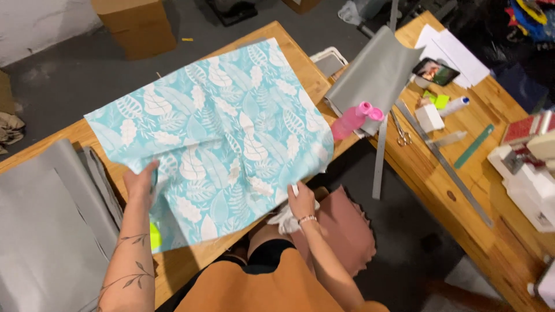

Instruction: Cleaning a patterned fabric using a spray bottle and cloth, followed by folding and organizing multiple fabric pieces in a sewing workshop.

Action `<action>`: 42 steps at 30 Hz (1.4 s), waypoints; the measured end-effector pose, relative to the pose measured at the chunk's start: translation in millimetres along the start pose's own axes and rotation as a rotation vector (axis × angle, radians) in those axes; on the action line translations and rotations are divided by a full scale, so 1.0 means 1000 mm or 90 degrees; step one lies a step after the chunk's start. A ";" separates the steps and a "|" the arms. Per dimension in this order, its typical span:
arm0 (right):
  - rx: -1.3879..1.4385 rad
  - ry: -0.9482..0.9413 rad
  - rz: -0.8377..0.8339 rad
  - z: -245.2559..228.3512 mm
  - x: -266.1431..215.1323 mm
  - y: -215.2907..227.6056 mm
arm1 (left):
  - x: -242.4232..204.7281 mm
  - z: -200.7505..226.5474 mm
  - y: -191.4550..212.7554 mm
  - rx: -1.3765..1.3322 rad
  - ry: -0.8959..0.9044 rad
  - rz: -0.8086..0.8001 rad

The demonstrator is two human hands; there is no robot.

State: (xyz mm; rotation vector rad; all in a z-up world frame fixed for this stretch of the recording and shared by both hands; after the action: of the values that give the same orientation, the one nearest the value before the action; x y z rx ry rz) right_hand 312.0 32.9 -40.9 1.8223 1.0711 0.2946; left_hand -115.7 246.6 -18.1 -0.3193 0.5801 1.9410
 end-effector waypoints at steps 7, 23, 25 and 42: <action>0.113 0.038 0.148 -0.013 0.027 0.022 | 0.022 0.031 0.019 -0.240 0.027 -0.023; -0.154 0.113 0.068 -0.073 0.063 0.069 | -0.001 0.038 0.206 -0.402 -0.128 0.058; -0.140 0.194 0.079 -0.123 0.076 0.059 | 0.001 0.028 0.222 -0.395 -0.133 0.094; -0.315 0.426 -0.049 -0.287 0.162 -0.095 | -0.080 0.048 0.300 -0.190 -0.436 0.192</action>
State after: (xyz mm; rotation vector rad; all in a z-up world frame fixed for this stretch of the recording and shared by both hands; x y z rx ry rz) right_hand 181.2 348.8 -14.4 1.2478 1.3578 1.0743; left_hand -351.6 106.8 135.8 0.2695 -0.1214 2.2561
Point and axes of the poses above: each hand's wrist, its own x-axis towards the middle knuckle, its own y-axis out of the back of the hand, z = x × y, the point moved 7 cm from there along x, towards the middle knuckle, and after that the axes turned 11 degrees about -x, right-handed, at the moved point
